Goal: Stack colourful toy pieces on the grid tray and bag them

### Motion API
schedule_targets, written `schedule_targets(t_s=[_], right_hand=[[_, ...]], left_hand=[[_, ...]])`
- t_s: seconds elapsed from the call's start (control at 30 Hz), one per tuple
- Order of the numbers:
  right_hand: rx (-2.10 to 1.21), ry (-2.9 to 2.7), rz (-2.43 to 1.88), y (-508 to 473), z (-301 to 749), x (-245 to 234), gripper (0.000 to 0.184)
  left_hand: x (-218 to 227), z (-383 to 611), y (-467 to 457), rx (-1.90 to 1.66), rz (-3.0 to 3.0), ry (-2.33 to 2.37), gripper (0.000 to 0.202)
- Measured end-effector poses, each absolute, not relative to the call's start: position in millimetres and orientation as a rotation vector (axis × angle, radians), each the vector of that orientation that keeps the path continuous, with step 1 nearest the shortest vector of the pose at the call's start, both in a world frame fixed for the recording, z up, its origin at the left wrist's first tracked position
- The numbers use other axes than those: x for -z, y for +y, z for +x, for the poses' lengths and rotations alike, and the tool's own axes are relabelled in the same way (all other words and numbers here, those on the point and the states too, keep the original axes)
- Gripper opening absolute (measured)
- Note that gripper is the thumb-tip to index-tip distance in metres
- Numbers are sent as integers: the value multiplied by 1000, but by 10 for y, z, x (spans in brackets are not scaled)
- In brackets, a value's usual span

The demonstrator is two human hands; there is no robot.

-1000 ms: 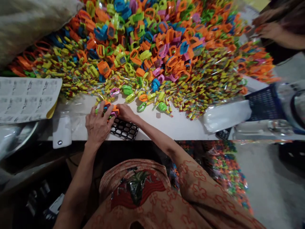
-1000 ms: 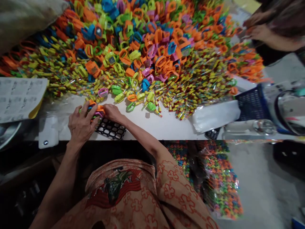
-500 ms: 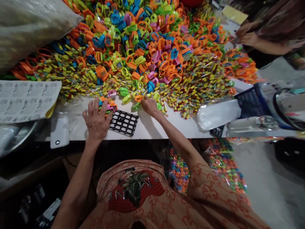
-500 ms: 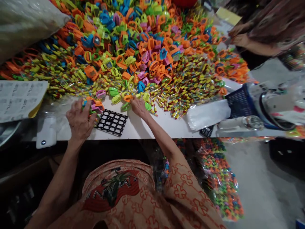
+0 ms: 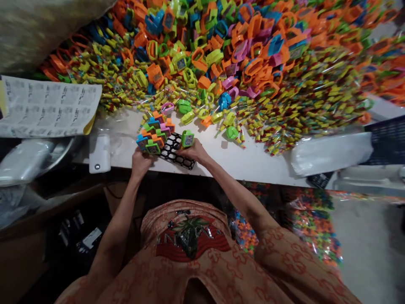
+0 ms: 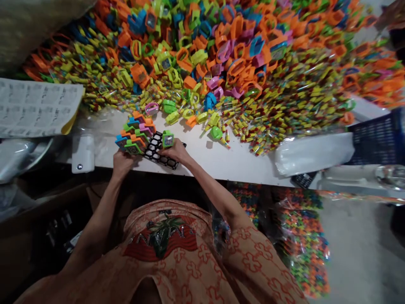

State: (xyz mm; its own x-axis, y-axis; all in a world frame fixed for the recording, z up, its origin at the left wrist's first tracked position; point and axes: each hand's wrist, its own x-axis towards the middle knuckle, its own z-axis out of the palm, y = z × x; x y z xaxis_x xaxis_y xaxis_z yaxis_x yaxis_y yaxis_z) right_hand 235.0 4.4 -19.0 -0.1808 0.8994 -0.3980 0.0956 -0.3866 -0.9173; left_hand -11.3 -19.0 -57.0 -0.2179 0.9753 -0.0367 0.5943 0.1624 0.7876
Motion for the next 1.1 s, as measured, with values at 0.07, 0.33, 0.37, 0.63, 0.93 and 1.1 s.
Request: schedule_targets(t_s=[0.07, 0.33, 0.37, 0.63, 0.93, 1.1], right_hand=[[-1607, -1212, -1443, 14, 2213, 237, 20], [-1385, -1660, -1386, -94, 2031, 423, 7], [-1317, -1803, -1377, -92, 2030, 402, 4], [-989, -2421, -1461, -26, 1815, 56, 27], [-320, -2113, -2103, 694, 3121, -128, 46], [-199, -2394, -2026, 891, 3259, -12, 37]], left_hand=[[644, -72, -146, -882, 1525, 1918, 29], [756, -85, -164, -907, 1730, 1893, 20], [761, -82, -173, -904, 1735, 1905, 20], [788, -119, -54, -941, 1771, 1957, 2], [874, -146, 36, -982, 1734, 1994, 8], [839, -134, 29, -1015, 1745, 1978, 7]])
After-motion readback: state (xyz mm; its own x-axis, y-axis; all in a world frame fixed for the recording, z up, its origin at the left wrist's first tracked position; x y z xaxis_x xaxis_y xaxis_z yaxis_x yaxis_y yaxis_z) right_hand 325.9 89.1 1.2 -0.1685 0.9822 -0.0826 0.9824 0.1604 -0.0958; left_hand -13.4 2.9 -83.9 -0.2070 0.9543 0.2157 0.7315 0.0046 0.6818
